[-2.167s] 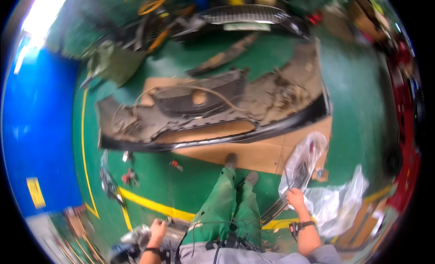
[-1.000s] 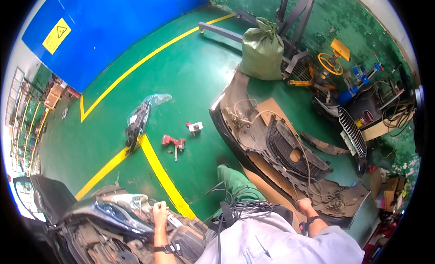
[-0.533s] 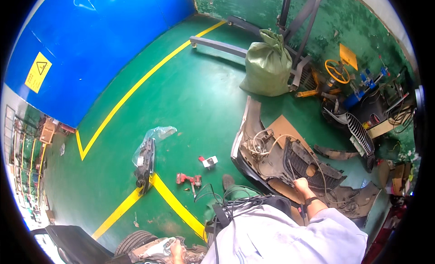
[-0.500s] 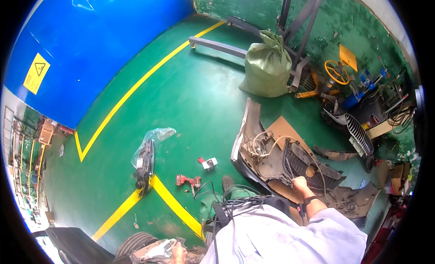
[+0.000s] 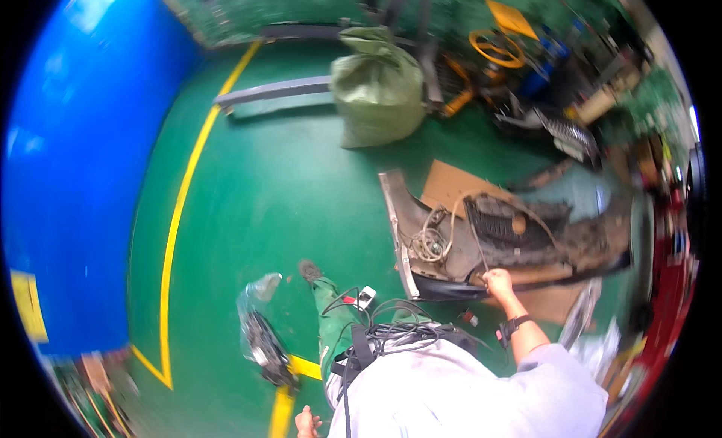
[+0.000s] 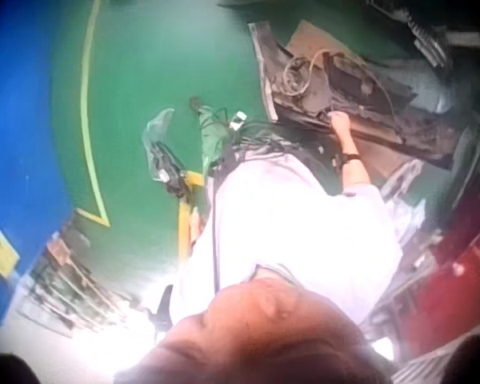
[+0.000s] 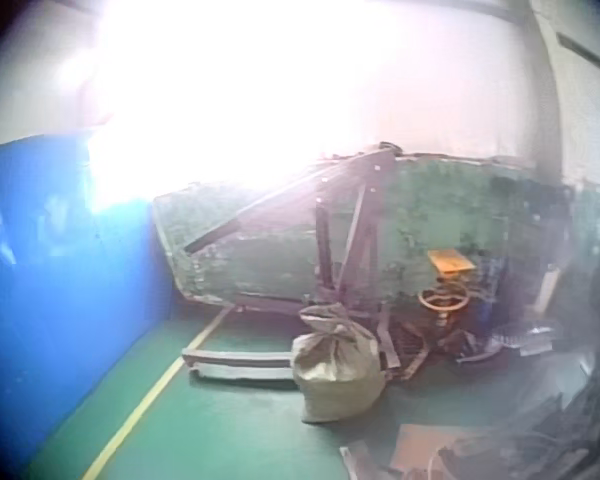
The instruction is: The person attaches a component to a bumper panel, then retrieves a T-handle wrench from the floor and uses it to tighten a bolt on the side of the bumper.
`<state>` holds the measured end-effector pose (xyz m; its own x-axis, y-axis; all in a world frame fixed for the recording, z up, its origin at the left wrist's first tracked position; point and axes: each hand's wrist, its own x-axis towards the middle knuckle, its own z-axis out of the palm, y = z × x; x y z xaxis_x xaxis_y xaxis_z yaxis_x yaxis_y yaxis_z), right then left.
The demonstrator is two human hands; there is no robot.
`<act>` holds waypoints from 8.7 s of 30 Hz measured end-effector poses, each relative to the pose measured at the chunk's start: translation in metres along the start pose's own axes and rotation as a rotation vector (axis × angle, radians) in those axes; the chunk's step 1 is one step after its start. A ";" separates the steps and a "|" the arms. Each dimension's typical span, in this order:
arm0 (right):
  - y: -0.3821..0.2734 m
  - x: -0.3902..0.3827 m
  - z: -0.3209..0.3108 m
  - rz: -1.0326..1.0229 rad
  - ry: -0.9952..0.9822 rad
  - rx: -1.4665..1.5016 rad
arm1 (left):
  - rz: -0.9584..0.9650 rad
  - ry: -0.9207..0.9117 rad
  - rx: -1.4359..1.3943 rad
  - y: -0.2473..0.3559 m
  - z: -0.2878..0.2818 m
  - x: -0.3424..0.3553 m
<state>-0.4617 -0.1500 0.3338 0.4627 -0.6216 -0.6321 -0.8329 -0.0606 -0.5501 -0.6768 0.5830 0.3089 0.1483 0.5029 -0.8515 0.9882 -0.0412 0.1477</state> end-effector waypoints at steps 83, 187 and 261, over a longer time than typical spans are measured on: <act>-0.136 0.059 0.755 0.372 1.796 0.901 | 2.526 -2.733 2.011 0.551 0.675 0.017; -0.218 0.105 0.752 0.859 2.044 0.914 | 2.259 -2.546 2.046 0.565 0.685 0.048; -0.212 0.087 0.757 0.952 2.035 1.093 | 2.586 -2.522 1.841 0.566 0.685 0.062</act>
<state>-0.0154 0.3998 -0.0179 -0.9926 0.0833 -0.0880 0.1123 0.3605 -0.9260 -0.0816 -0.0003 -0.0052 -0.9909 -0.0789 0.1088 -0.0199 0.8865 0.4622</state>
